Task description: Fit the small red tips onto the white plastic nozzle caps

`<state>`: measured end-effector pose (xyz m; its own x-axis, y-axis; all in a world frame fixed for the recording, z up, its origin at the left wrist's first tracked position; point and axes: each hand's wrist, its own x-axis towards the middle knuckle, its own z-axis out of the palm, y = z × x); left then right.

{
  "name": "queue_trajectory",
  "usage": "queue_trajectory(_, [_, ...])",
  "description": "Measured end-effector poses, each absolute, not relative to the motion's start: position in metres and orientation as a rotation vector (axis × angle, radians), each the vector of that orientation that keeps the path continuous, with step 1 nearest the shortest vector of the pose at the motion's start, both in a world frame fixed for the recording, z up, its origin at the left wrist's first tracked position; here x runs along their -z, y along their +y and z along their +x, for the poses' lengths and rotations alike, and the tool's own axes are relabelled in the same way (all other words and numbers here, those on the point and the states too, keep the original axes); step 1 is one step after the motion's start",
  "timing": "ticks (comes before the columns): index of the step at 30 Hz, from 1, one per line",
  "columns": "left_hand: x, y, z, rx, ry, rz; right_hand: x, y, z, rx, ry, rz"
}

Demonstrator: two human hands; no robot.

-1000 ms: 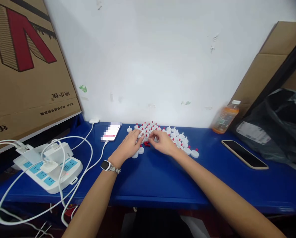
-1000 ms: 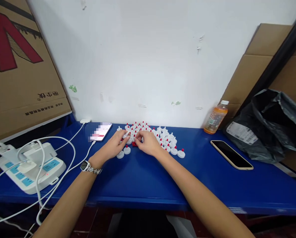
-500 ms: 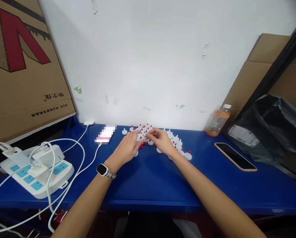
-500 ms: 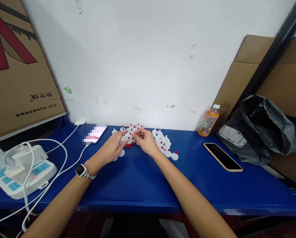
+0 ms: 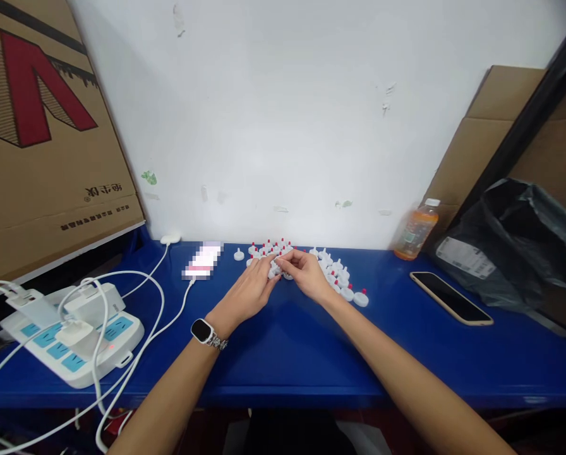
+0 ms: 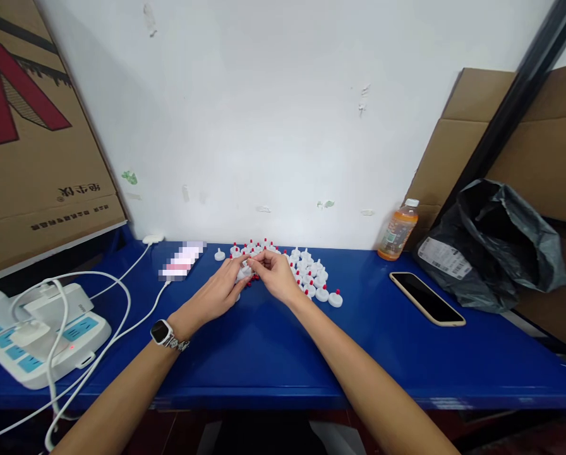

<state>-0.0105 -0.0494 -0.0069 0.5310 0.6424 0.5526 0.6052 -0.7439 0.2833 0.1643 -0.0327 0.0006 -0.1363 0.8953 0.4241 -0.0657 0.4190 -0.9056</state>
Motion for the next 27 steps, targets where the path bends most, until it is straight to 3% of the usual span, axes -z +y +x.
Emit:
queue_trajectory(14, [0.007,-0.047,-0.017,-1.055,1.090,2.443,-0.019,-0.031,0.165,-1.073,-1.671,-0.722])
queue_trajectory(21, [-0.010,-0.028,-0.057,-1.542,1.554,2.051,-0.030,0.025,0.120,-0.657,-2.007,-0.968])
queue_trajectory(27, [0.008,-0.015,-0.070,-1.282,1.854,2.074,-0.020,0.052,0.089,-0.231,-2.553,-1.045])
